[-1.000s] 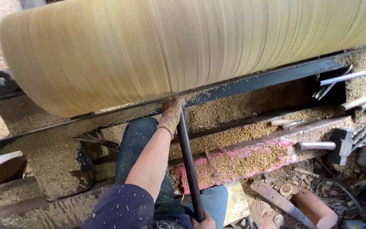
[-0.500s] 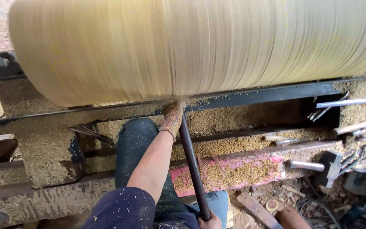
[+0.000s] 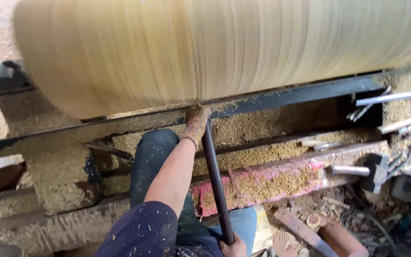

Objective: Using a woodturning chisel on a lathe to shape and smooth a large wooden cylinder.

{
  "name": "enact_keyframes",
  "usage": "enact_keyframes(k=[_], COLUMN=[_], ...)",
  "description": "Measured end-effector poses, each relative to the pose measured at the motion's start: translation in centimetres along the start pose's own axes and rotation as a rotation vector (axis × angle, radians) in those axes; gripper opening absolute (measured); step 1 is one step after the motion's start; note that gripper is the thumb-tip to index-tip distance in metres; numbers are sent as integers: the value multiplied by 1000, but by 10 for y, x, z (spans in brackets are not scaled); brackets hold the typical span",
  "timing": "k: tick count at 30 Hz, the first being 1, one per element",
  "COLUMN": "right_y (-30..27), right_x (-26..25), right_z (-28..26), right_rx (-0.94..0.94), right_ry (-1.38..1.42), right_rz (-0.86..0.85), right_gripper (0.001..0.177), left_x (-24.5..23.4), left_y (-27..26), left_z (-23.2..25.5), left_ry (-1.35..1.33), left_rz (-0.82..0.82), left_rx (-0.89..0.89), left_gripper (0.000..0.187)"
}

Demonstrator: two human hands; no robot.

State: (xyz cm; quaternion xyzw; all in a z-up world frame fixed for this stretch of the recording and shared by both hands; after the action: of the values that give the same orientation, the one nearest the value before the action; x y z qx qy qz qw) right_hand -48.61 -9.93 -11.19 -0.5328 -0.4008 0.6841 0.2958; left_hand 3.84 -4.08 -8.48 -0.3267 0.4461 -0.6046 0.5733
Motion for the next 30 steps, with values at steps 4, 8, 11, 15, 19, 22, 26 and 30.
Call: enact_keyframes(k=[4, 8, 11, 15, 19, 22, 26, 30], right_y=[-7, -5, 2, 9, 4, -3, -7, -5], right_x=[0, -12, -15, -3, 24, 34, 42, 32], right_z=[-3, -3, 3, 12, 9, 5, 2, 3], right_rx=[42, 42, 32, 60, 101, 121, 74, 127], right_ry=[13, 1, -28, -34, -28, 2, 11, 14], right_rz=[-19, -18, -7, 39, -7, 27, -8, 8], right_gripper=[41, 41, 42, 41, 47, 58, 51, 39], left_x=[-1, 0, 2, 5, 13, 2, -2, -7], left_y=[3, -11, -15, -6, 20, 3, 14, 19], left_z=[-3, -1, -11, -21, -42, -12, -14, -11], left_ry=[32, -78, -57, 71, -123, 28, -5, 11], left_rz=[4, -43, -100, -169, -243, -130, -76, -22], left_rx=[-10, -8, -107, -145, -227, -81, 39, 158], left_gripper=[10, 11, 22, 42, 83, 24, 15, 19])
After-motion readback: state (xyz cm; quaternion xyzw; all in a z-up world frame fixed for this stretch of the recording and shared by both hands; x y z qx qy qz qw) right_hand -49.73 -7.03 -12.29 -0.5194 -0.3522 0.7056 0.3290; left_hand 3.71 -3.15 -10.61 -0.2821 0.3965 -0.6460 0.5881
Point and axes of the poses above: each hand's wrist, its own y-axis towards the middle knuckle, its own x-axis out of the palm, z = x × y, the point moved 8 cm from there along y, towards the middle knuckle, and after that the axes turned 2 degrees about -x, right-handed, at the moved point
